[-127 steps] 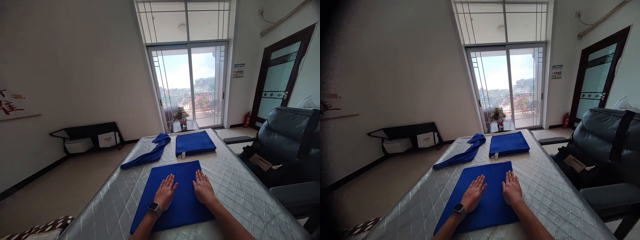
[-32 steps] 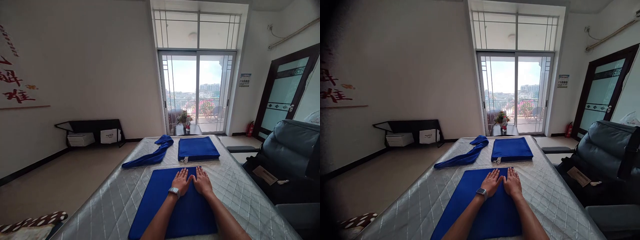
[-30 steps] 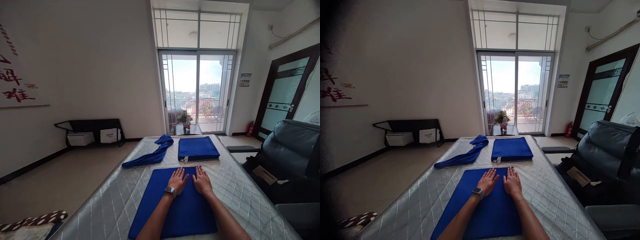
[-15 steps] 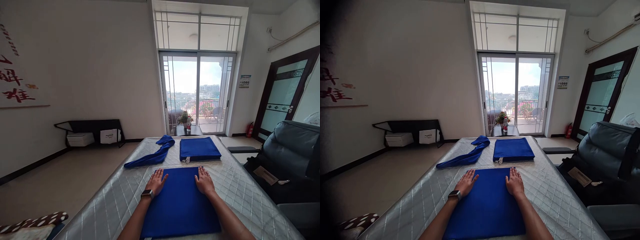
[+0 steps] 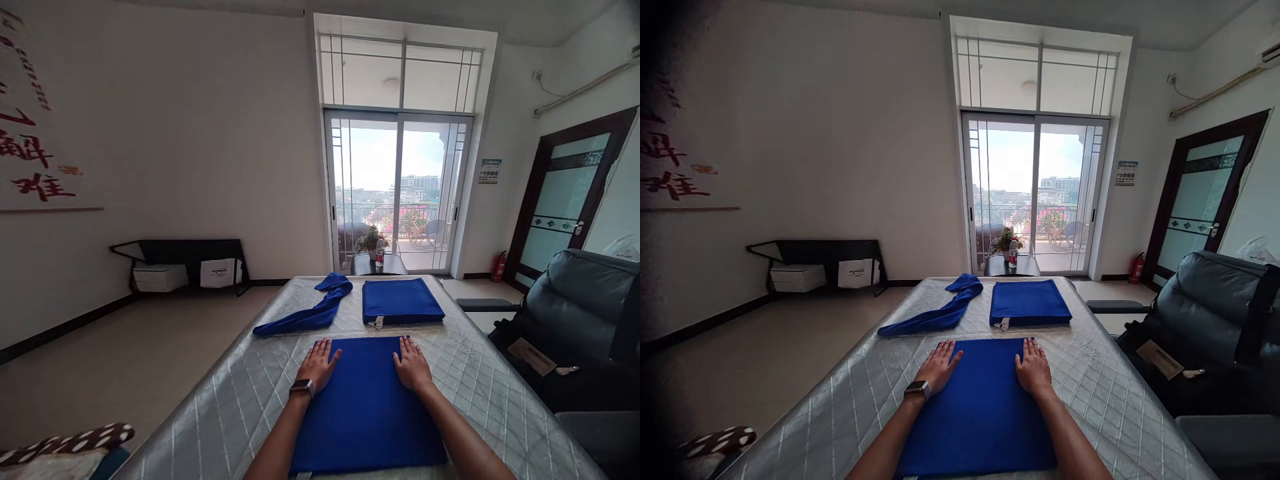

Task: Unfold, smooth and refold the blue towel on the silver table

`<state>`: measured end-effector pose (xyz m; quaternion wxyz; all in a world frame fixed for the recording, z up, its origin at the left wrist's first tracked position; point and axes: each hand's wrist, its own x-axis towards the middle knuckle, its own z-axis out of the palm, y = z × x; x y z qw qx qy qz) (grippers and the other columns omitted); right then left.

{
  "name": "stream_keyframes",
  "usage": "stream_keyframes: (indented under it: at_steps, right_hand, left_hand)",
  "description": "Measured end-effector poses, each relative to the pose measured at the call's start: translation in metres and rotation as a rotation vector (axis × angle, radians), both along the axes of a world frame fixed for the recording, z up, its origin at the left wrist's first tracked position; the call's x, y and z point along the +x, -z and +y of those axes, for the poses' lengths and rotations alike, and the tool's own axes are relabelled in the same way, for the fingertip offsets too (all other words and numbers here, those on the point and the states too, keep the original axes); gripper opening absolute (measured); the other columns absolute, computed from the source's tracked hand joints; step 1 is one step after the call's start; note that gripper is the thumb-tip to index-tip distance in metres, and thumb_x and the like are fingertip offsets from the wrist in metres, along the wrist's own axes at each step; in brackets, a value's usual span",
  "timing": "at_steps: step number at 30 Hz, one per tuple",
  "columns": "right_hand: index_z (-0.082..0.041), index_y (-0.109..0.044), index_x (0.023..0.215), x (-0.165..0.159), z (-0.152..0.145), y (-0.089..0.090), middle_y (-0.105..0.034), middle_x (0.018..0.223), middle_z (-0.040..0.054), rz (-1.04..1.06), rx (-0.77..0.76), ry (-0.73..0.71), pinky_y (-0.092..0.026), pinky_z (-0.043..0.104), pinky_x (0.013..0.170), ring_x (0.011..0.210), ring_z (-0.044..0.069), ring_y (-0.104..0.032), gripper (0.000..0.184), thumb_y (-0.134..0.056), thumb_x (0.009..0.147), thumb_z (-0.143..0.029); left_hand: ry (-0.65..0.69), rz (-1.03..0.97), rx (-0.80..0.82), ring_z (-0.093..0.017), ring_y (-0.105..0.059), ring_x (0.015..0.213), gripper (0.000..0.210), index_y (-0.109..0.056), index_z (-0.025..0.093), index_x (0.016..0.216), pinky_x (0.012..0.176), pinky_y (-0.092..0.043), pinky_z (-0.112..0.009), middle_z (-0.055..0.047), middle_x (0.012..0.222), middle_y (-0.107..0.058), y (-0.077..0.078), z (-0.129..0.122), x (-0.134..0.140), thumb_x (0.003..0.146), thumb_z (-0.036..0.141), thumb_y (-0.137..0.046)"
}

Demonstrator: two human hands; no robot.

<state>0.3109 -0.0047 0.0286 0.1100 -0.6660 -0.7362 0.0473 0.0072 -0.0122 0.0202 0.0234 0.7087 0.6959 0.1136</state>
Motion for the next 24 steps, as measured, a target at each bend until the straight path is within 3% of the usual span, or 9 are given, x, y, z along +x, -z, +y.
stream_keyframes:
  at_steps: [8, 11, 24]
  right_hand:
    - [-0.004, -0.025, 0.158, -0.003, -0.006, -0.008, -0.025, 0.166, 0.0133, -0.054, 0.024, 0.017, -0.011, 0.041, 0.125, 0.154, 0.023, -0.018, 0.067, -0.026, 0.1, -0.037]
    - [-0.007, -0.026, 0.159, 0.0, -0.012, -0.01, -0.026, 0.165, 0.0108, -0.025, 0.066, -0.009, -0.011, 0.039, 0.125, 0.154, 0.021, -0.019, 0.065, -0.025, 0.1, -0.033]
    - [-0.007, -0.023, 0.159, 0.005, -0.028, 0.0, -0.02, 0.167, 0.0103, 0.013, -0.015, -0.056, -0.012, 0.039, 0.125, 0.155, 0.021, -0.015, 0.068, -0.021, 0.101, -0.042]
  left_hand:
    - [0.0, 0.004, 0.002, -0.028, -0.025, 0.154, 0.08, -0.032, 0.011, 0.157, 0.126, -0.024, -0.049, -0.015, 0.166, -0.029, -0.003, -0.003, 0.001, 0.099, 0.064, -0.013]
    - [0.001, 0.008, 0.006, -0.028, -0.026, 0.154, 0.08, -0.031, 0.01, 0.157, 0.126, -0.024, -0.048, -0.015, 0.166, -0.03, -0.004, -0.003, 0.001, 0.1, 0.062, -0.012]
    - [-0.008, 0.047, 0.011, -0.028, -0.031, 0.152, 0.073, -0.038, 0.012, 0.154, 0.124, -0.028, -0.048, -0.014, 0.164, -0.036, -0.007, -0.003, 0.003, 0.1, 0.058, -0.02]
